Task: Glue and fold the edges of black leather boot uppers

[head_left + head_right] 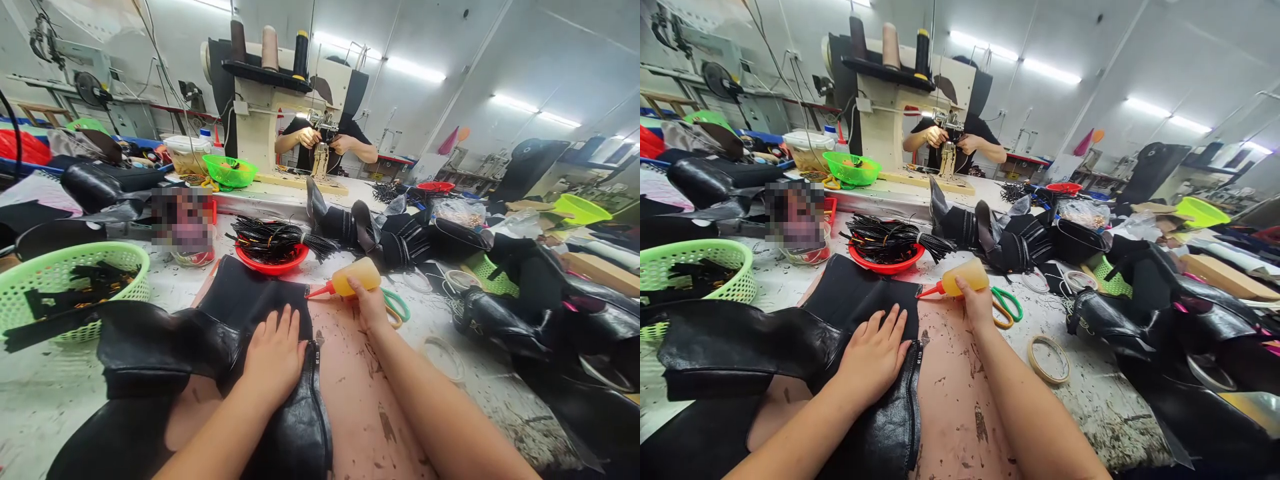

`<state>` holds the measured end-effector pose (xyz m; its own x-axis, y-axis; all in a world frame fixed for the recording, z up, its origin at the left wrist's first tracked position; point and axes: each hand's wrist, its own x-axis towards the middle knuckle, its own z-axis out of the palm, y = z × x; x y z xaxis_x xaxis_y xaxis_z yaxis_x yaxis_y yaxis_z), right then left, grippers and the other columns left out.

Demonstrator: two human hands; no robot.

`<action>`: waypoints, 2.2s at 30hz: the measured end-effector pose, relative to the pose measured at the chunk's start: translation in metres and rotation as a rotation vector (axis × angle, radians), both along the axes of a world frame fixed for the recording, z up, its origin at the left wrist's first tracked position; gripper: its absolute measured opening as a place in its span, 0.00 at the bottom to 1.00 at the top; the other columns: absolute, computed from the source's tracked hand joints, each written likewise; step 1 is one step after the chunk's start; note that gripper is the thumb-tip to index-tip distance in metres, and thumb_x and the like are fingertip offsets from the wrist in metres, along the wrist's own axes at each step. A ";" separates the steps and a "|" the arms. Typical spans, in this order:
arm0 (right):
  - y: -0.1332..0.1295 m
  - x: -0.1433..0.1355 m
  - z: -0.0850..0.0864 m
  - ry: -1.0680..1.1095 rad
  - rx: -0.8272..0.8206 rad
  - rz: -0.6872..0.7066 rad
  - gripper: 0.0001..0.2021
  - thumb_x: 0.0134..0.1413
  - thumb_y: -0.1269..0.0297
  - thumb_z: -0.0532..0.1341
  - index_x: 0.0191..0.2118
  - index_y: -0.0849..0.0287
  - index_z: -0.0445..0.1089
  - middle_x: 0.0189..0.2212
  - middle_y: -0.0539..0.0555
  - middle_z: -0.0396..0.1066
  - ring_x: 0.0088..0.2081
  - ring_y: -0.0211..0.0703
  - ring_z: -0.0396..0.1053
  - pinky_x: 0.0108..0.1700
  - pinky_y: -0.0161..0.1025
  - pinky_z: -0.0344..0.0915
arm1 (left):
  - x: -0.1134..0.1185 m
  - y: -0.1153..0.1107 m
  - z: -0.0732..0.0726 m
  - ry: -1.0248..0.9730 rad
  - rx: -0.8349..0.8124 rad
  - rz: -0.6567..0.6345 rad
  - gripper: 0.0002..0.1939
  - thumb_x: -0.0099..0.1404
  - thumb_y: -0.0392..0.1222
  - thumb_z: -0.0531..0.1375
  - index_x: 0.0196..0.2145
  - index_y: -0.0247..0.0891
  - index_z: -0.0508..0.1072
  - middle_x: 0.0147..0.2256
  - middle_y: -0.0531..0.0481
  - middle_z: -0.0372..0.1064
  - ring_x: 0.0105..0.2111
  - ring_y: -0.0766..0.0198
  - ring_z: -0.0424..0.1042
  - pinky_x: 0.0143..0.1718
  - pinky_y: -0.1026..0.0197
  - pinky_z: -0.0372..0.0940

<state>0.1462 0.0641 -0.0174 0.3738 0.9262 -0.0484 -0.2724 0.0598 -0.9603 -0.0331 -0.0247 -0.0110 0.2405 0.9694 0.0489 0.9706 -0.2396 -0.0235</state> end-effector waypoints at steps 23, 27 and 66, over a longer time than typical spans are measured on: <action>-0.045 0.010 0.002 -0.091 -0.092 0.041 0.25 0.26 0.50 0.68 0.32 0.61 0.66 0.22 0.48 0.66 0.19 0.34 0.59 0.19 0.33 0.55 | 0.001 -0.002 0.002 -0.019 0.002 -0.007 0.25 0.66 0.44 0.45 0.58 0.32 0.55 0.59 0.42 0.50 0.56 0.48 0.53 0.52 0.50 0.52; -0.053 0.011 0.004 -0.101 -0.084 0.032 0.26 0.25 0.49 0.69 0.32 0.60 0.65 0.24 0.49 0.67 0.21 0.36 0.62 0.19 0.32 0.56 | 0.001 -0.001 0.001 -0.022 0.010 -0.013 0.25 0.66 0.44 0.45 0.58 0.32 0.55 0.59 0.42 0.50 0.56 0.48 0.54 0.52 0.50 0.53; -0.108 0.011 0.009 -0.147 -0.156 0.133 0.24 0.24 0.51 0.69 0.30 0.62 0.67 0.21 0.50 0.68 0.19 0.38 0.63 0.15 0.31 0.57 | 0.004 -0.002 0.005 -0.034 -0.004 -0.040 0.25 0.66 0.43 0.44 0.58 0.30 0.55 0.60 0.40 0.50 0.55 0.48 0.52 0.51 0.52 0.51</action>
